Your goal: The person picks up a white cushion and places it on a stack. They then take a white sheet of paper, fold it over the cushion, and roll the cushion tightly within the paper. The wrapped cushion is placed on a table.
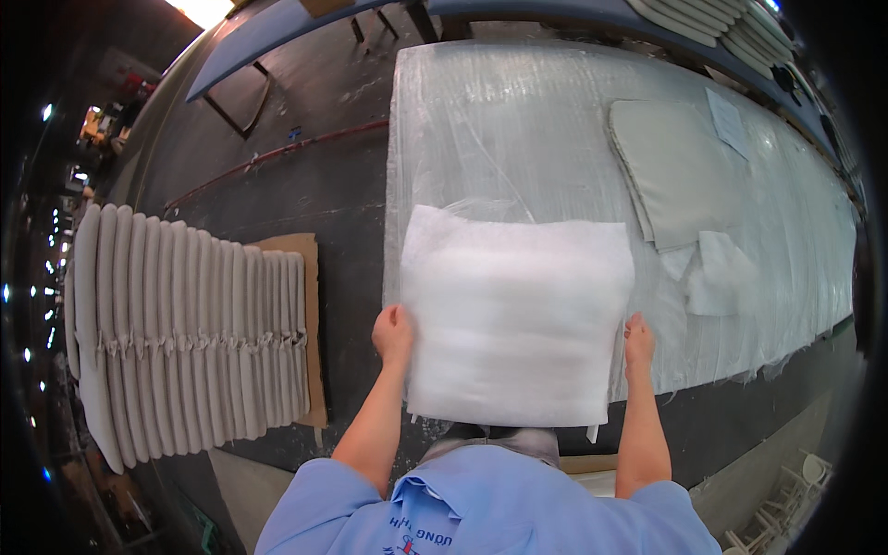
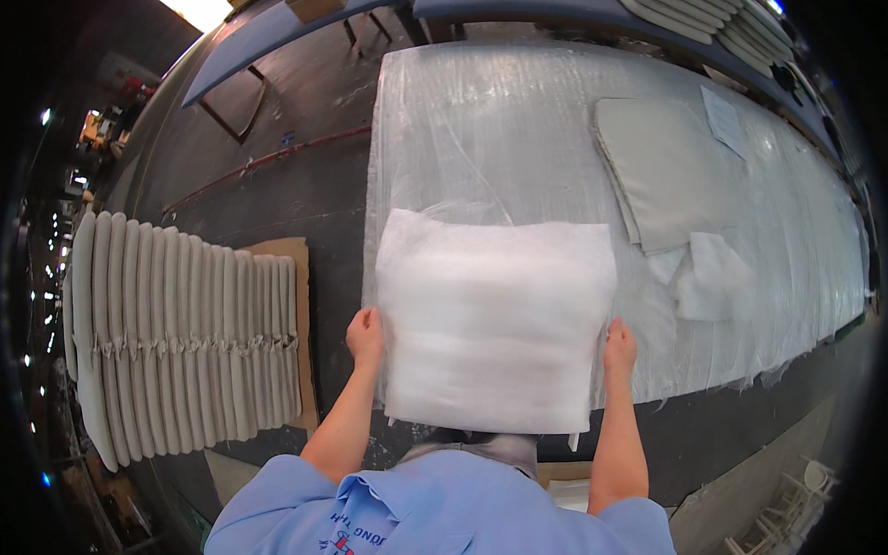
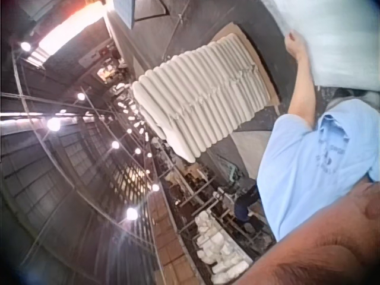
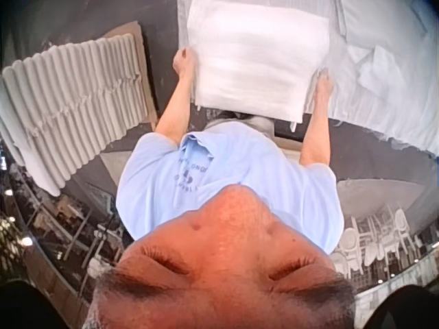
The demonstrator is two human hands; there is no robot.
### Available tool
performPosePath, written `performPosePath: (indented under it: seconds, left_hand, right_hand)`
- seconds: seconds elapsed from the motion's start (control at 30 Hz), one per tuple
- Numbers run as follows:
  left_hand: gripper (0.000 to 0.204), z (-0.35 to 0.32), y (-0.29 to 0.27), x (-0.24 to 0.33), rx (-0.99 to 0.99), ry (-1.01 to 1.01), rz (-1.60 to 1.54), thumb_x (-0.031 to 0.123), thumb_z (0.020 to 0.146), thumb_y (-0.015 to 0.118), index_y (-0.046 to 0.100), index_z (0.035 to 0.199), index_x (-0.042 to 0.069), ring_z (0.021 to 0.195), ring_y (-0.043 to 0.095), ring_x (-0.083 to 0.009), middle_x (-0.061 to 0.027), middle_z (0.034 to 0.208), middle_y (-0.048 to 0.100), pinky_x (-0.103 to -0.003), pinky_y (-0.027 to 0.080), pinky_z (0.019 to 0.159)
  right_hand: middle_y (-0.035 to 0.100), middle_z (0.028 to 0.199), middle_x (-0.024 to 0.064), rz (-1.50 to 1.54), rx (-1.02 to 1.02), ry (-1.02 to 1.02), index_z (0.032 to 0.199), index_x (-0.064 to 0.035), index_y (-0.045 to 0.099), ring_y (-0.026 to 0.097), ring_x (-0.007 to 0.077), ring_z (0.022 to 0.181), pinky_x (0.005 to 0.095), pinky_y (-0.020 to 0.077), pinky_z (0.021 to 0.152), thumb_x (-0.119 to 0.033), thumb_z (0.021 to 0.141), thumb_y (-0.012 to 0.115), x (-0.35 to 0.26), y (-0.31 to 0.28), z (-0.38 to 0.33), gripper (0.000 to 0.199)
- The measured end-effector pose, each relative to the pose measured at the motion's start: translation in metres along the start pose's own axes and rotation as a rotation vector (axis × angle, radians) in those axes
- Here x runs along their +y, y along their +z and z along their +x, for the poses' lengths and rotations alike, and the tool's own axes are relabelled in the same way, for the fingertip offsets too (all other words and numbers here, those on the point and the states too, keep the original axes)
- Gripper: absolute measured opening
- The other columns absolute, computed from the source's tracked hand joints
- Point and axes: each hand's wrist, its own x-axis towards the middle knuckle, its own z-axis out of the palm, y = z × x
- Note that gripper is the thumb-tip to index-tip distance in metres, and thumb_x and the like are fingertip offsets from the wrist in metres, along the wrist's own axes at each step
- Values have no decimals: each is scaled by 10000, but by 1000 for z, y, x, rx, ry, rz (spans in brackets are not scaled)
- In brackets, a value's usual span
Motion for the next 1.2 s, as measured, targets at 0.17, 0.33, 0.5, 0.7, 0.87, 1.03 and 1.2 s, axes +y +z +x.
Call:
performPosePath:
  seconds: [0.17, 0.33, 0.5, 0.7, 0.87, 1.03, 1.2]
  left_hand:
    - [311, 36, 48, 6, 13, -200, -404, 288, 994, 636, 719, 1098, 8, 929, 671, -233, -119, 994, 729, -369, 520, 831]
    - [263, 51, 72, 5, -51, -373, -406, 225, 999, 618, 702, 1091, -8, 898, 651, -229, -107, 961, 708, -369, 514, 808]
    - [213, 66, 60, 11, -191, -417, -454, 188, 994, 605, 697, 1067, 11, 875, 647, -215, -76, 963, 708, -394, 517, 747]
    - [660, 71, 14, 30, -357, -540, -737, 586, 1026, 539, 578, 1354, 14, 995, 669, -223, -80, 1134, 700, -348, 531, 834]
    - [700, 74, 36, 56, -510, -367, -640, 532, 1017, 595, 526, 1425, -32, 1249, 606, -280, -167, 1392, 613, -407, 483, 1039]
    - [709, 93, 54, 46, -389, -434, -556, 458, 1005, 653, 470, 1468, -47, 1272, 592, -288, -179, 1425, 590, -396, 481, 1060]
    - [537, 96, 76, 52, -273, -255, -270, 401, 971, 675, 687, 1217, -77, 1133, 682, -319, -212, 1191, 723, -427, 517, 955]
  right_hand:
    - [656, 1317, 164, 184, -64, 37, 1341, 63, 611, 609, 263, 1201, 379, 463, 1022, -581, 1059, 439, -26, 47, 9, 724]
    - [613, 1384, 199, 398, 2, 142, 1374, 126, 555, 581, 276, 1264, 381, 440, 1065, -651, 1039, 414, -7, 63, 26, 857]
    - [582, 1424, 171, 335, -117, 172, 1470, 87, 463, 573, 278, 1254, 372, 462, 1028, -681, 1030, 407, -14, 50, 43, 887]
    - [657, 1259, 126, 347, -125, 22, 1372, 1, 570, 612, 206, 1105, 348, 489, 923, -613, 1029, 494, -45, 19, 41, 707]
    - [706, 1051, 80, 396, -198, 9, 1181, -24, 665, 633, 178, 915, 345, 512, 807, -428, 1016, 629, -57, 32, 72, 437]
    - [726, 984, 82, 364, -52, -52, 1090, -8, 714, 636, 183, 877, 371, 499, 775, -360, 990, 670, -42, 51, 99, 368]
    - [711, 891, 156, 63, 149, -53, 959, 18, 727, 644, 238, 821, 385, 494, 759, -350, 933, 711, -25, 59, 109, 369]
